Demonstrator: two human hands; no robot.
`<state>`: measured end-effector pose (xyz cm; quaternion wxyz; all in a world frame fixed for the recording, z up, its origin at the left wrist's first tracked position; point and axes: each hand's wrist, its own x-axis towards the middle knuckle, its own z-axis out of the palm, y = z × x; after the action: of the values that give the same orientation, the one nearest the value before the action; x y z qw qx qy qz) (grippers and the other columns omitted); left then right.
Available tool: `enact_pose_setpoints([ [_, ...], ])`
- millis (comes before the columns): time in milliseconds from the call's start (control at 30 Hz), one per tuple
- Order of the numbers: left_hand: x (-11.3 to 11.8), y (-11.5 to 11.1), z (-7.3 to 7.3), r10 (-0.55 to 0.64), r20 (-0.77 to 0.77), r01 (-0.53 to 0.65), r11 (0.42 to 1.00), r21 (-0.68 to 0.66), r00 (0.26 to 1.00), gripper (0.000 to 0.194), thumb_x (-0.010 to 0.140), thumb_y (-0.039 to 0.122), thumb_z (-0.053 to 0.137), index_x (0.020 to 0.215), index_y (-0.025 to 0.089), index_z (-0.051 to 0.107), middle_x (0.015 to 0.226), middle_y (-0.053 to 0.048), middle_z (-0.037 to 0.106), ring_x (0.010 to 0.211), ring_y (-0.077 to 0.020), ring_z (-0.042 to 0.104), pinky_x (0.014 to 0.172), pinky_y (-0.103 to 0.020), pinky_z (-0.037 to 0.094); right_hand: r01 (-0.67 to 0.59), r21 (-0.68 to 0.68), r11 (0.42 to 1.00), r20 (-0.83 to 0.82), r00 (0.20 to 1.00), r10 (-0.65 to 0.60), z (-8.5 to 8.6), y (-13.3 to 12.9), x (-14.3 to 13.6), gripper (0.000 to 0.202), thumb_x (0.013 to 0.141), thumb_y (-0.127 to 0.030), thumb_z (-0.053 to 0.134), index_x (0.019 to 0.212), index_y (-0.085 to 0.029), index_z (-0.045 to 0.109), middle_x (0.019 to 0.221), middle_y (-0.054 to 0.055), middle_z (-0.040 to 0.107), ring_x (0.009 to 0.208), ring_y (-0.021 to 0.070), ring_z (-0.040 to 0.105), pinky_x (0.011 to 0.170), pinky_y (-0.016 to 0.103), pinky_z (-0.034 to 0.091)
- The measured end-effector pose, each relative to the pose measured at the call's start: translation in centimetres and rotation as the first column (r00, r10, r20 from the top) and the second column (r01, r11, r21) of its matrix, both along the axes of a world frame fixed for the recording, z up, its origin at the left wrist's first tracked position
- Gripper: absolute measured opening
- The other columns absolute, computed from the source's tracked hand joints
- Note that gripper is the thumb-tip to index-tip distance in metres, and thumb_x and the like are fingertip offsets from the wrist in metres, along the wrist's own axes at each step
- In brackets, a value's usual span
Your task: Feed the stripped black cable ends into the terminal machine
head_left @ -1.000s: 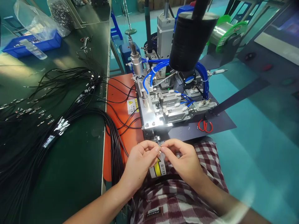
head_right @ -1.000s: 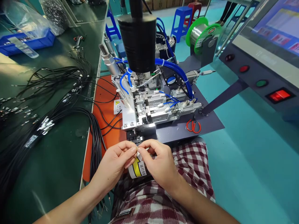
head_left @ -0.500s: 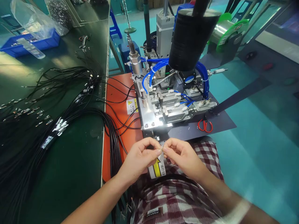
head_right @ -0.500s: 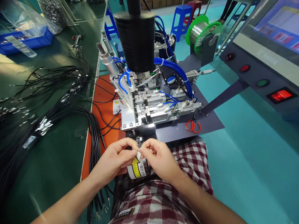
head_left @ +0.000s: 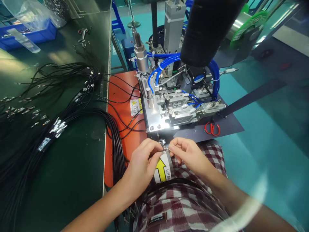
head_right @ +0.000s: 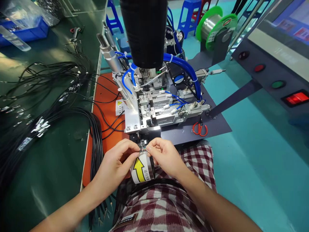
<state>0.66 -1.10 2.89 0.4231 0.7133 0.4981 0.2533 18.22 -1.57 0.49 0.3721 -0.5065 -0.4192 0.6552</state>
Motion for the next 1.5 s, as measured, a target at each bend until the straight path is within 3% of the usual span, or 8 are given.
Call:
enact_pose_setpoints([
  [100,-0.4,0.3,-1.1,-0.062,-0.125,0.096,0.952,0.289,0.99,0.016,0.091,0.012,0.045,0.094,0.016,0.06,0.089,-0.004,0.056,0.082,-0.013,0.056,0.072,-0.023,0.047,0.005,0.023,1.0,0.038,0.999,-0.006,-0.6,0.7,0.1,0.026,0.08,-0.04,0.062,0.071,-0.017,0.056,0.061,-0.003,0.056,0.044,0.0082,0.041,0.043,0.022,0.031],
  [233,-1.0,1.1,-2.4,-0.118,-0.263,0.221,0.888,0.403,0.957,0.025,0.093,0.013,0.04,0.108,0.013,0.059,0.095,-0.008,0.056,0.083,-0.0154,0.058,0.072,-0.025,0.05,0.013,0.036,0.999,0.061,0.998,-0.015,-1.5,1.7,0.2,0.028,0.079,-0.042,0.063,0.069,-0.017,0.056,0.058,-0.004,0.054,0.043,0.0079,0.038,0.042,0.022,0.028],
  [600,-1.0,1.7,-2.3,-0.164,-0.427,0.353,0.84,0.413,0.889,0.033,0.095,0.017,0.032,0.109,0.013,0.061,0.084,-0.006,0.054,0.071,-0.0151,0.057,0.062,-0.025,0.051,-0.022,0.002,1.0,0.056,0.998,0.022,-2.5,2.1,0.3,0.032,0.079,-0.046,0.063,0.069,-0.017,0.056,0.058,-0.003,0.055,0.042,0.0078,0.039,0.042,0.023,0.03],
  [1500,-1.0,1.4,-3.0,-0.105,-0.549,0.385,0.819,0.426,0.829,0.032,0.092,0.012,0.033,0.114,0.015,0.056,0.088,-0.006,0.053,0.073,-0.0164,0.057,0.061,-0.026,0.051,-0.045,0.09,0.995,0.061,0.997,0.039,-3.3,2.0,0.3,0.029,0.086,-0.044,0.058,0.076,-0.017,0.054,0.066,-0.002,0.056,0.049,0.0091,0.046,0.046,0.023,0.037],
])
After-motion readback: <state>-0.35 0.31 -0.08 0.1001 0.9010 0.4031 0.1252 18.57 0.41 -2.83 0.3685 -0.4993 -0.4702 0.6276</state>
